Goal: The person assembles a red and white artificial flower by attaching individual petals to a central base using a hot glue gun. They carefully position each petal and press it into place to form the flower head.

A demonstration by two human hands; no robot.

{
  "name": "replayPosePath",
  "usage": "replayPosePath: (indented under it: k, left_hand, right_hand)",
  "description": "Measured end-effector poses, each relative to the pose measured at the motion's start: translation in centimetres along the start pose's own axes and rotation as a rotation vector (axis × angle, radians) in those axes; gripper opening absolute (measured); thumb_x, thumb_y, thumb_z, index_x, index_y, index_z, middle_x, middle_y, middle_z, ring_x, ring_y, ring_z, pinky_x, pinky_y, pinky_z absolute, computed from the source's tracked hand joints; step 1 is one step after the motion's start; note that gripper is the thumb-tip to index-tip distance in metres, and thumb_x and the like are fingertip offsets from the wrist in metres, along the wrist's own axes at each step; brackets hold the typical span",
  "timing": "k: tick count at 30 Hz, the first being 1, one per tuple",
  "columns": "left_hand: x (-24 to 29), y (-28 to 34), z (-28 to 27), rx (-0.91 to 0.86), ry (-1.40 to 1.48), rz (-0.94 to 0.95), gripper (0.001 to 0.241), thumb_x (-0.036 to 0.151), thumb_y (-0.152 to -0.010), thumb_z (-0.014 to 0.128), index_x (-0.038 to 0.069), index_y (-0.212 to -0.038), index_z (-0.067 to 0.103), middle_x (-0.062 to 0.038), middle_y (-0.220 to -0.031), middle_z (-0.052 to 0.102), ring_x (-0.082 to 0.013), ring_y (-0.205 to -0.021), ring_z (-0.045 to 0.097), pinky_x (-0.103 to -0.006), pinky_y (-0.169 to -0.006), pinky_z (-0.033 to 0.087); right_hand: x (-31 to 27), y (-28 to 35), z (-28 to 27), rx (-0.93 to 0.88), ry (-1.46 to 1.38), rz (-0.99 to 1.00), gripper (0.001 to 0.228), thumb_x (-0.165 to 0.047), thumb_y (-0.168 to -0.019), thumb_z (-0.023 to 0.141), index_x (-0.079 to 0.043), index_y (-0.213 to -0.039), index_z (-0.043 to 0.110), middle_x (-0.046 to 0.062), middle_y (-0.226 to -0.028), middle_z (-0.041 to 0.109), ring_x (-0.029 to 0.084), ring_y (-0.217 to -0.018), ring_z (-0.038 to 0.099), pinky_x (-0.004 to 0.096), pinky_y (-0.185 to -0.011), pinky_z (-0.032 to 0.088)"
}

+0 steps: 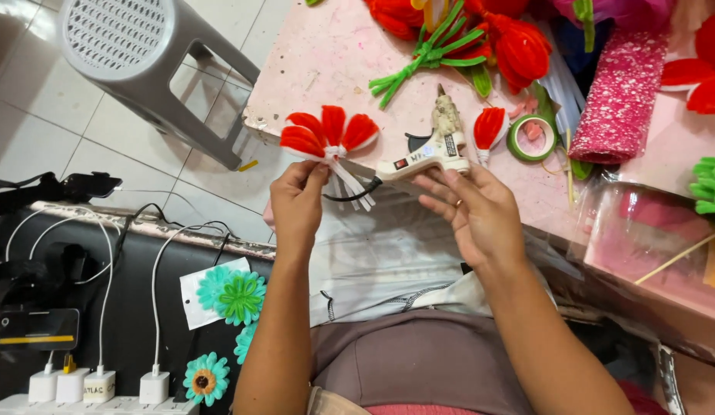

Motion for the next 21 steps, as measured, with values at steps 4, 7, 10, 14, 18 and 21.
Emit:
replayPosePath:
  k: [4,7,10,14,18,21]
  left_hand:
    - [0.9,-0.1,0.2,0.016,-0.006,-0.007,0.018,0.022,-0.091,0.071,0.009,-0.101,0.079,-0.002,-0.074,0.069,-0.0091,-0.076,0.058,-0.0277,-0.073,0.050]
    - [2.3,-0.1,0.8,0.026,0.004,0.018,0.017,0.020,-0.092,0.072,0.009,-0.102,0.079,-0.003,-0.074,0.070,-0.0095,-0.075,0.058,-0.0276,-0.073,0.050]
    - [1.9,-0.5,0.8,0.042,-0.018,0.104,0.017,0.021,-0.091,0.071,0.010,-0.101,0.080,-0.004,-0.074,0.068,-0.0094,-0.074,0.056,-0.0285,-0.072,0.051]
    - [1.2,-1.2,0.5,0.069,-0.098,0.161,0.020,0.021,-0.091,0.072,0.008,-0.103,0.080,-0.009,-0.078,0.069,-0.0141,-0.073,0.063,-0.0321,-0.072,0.053]
    - [0.9,-1.3,0.6,0.058,-0.091,0.157,0.019,0.022,-0.089,0.073,0.010,-0.102,0.081,-0.006,-0.080,0.069,-0.0122,-0.073,0.063,-0.0314,-0.073,0.054]
    - [2.0,-1.1,0.5,0.032,-0.104,0.109,0.022,0.021,-0.091,0.071,0.007,-0.105,0.081,-0.007,-0.080,0.070,-0.0137,-0.073,0.065,-0.0317,-0.072,0.053]
  right_hand:
    - [-1.9,1.2,-1.7,-0.007,0.181,-0.159,0.055,-0.005,-0.094,0.069,0.008,-0.140,0.043,0.022,-0.120,0.063,0.042,-0.108,0.073,0.047,-0.085,0.065]
    - [-4.3,0.1,-3.2,0.119,0.795,-0.456,0.029,-0.002,-0.100,0.069,0.005,-0.127,0.062,0.020,-0.105,0.068,0.021,-0.075,0.071,0.028,-0.057,0.061]
    - [-3.5,-3.7,-5.4,0.295,1.455,-0.482,0.032,-0.041,-0.098,0.081,-0.014,-0.114,0.073,0.003,-0.085,0.072,0.029,-0.081,0.072,0.048,-0.072,0.058]
    - [-2.2,-6.4,-6.7,0.383,1.486,-0.452,0.019,-0.038,-0.087,0.082,-0.025,-0.096,0.072,-0.009,-0.080,0.069,0.022,-0.081,0.072,0.044,-0.073,0.057]
    - [-3.9,-2.7,-4.1,0.258,1.044,-0.837,0.020,-0.010,-0.092,0.086,-0.005,-0.100,0.068,0.009,-0.090,0.064,0.024,-0.078,0.068,0.033,-0.062,0.056]
    - [-4.7,1.1,1.2,-0.056,0.574,-0.574,0.027,-0.011,-0.096,0.078,-0.002,-0.112,0.059,0.011,-0.092,0.069,0.015,-0.078,0.068,0.029,-0.071,0.058]
Point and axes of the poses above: each hand's wrist, its own y-axis away from the middle knuckle, its own z-axis out of the palm, x = y × z, the point moved 1 cm from there along -y, towards the middle knuckle
